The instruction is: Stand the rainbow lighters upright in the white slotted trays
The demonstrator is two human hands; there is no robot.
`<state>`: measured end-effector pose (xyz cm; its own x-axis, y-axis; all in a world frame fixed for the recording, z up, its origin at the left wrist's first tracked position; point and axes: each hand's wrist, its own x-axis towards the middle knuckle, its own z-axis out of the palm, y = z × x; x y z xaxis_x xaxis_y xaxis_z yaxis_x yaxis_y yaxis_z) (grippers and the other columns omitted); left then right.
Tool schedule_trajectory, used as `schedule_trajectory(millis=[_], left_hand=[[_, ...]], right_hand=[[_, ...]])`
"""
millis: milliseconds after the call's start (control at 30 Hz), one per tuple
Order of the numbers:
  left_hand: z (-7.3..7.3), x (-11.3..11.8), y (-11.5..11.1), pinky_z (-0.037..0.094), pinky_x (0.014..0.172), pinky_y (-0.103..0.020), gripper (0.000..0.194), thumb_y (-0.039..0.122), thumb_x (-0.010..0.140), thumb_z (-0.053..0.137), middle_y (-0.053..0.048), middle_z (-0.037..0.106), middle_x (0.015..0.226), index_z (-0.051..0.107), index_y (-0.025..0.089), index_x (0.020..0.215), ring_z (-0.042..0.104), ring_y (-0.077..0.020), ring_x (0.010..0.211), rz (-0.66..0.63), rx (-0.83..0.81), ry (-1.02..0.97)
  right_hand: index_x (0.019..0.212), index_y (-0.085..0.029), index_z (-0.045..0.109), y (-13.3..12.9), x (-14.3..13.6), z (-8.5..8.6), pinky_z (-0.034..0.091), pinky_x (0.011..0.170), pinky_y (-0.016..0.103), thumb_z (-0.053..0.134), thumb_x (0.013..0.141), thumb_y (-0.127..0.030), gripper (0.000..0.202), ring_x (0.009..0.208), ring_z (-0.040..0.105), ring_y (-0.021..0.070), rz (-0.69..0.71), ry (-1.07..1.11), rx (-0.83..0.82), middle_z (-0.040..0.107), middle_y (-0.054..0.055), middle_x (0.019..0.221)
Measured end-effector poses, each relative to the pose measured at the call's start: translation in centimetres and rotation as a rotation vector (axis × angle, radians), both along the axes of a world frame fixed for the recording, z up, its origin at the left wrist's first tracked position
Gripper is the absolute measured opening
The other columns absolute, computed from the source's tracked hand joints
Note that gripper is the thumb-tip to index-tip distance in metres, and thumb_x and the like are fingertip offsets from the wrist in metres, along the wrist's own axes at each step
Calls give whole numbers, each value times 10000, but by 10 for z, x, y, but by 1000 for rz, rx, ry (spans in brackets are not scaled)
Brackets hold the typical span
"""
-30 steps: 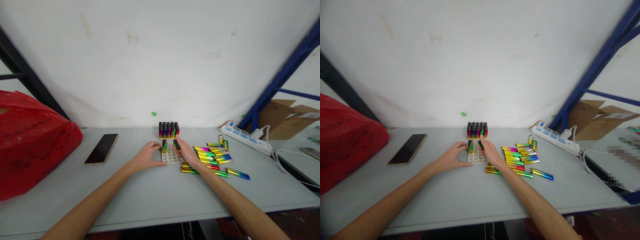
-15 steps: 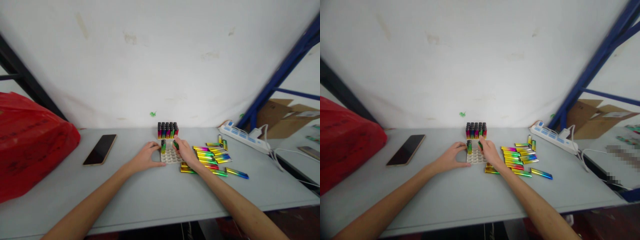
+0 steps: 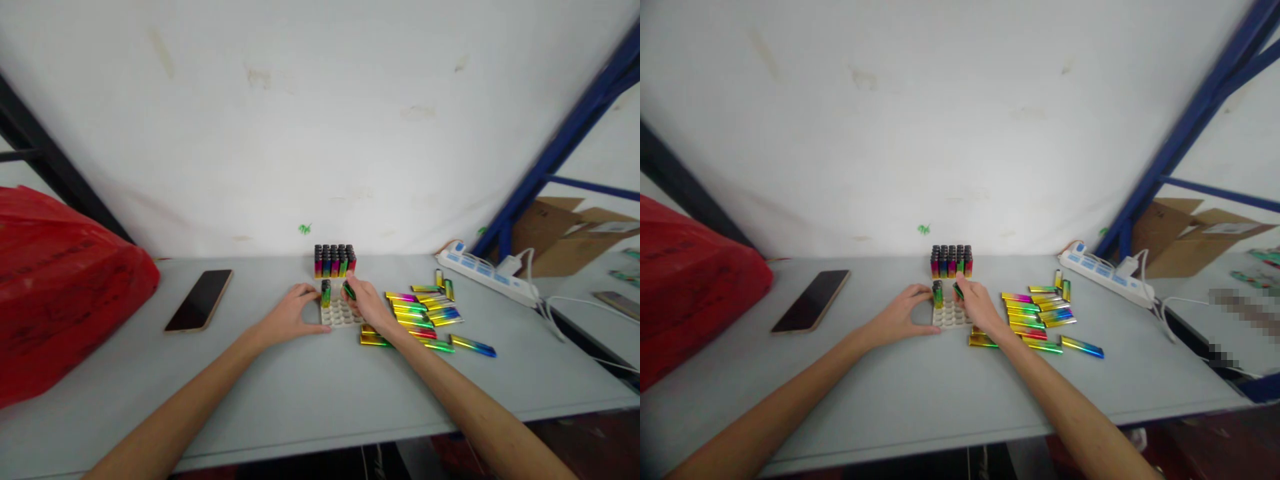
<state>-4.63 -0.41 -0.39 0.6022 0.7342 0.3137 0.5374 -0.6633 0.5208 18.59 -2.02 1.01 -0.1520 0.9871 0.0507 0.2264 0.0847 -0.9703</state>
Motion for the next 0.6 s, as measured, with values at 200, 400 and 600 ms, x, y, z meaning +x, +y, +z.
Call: schedule_trajectory(millis=[200, 400, 600], left_hand=[[-1, 0, 0, 514, 1115, -501, 671, 655, 727, 874, -102, 655, 1256, 721, 232, 1224, 623, -331, 1201, -7, 15, -14], [-3, 0, 1, 516, 1110, -500, 713, 653, 722, 879, -101, 648, 1254, 708, 233, 1272, 622, -329, 1194, -3, 27, -11], [-3, 0, 1, 511, 1110, -495, 711, 635, 722, 890, -107, 649, 1253, 709, 228, 1275, 619, -330, 1203, -5, 18, -4]], right_hand=[[1022, -204, 639, -5, 8, 10, 463, 634, 288, 400, 1054, -655, 511, 677, 568, 167, 98, -193, 327, 608, 10, 802], [944, -198, 689, -7, 11, 13, 496, 759, 315, 589, 1035, -508, 338, 794, 618, 197, 106, -434, 688, 679, 57, 854], [925, -212, 648, -8, 9, 8, 537, 703, 279, 600, 1036, -491, 304, 728, 686, 177, 138, -374, 571, 736, 29, 810]])
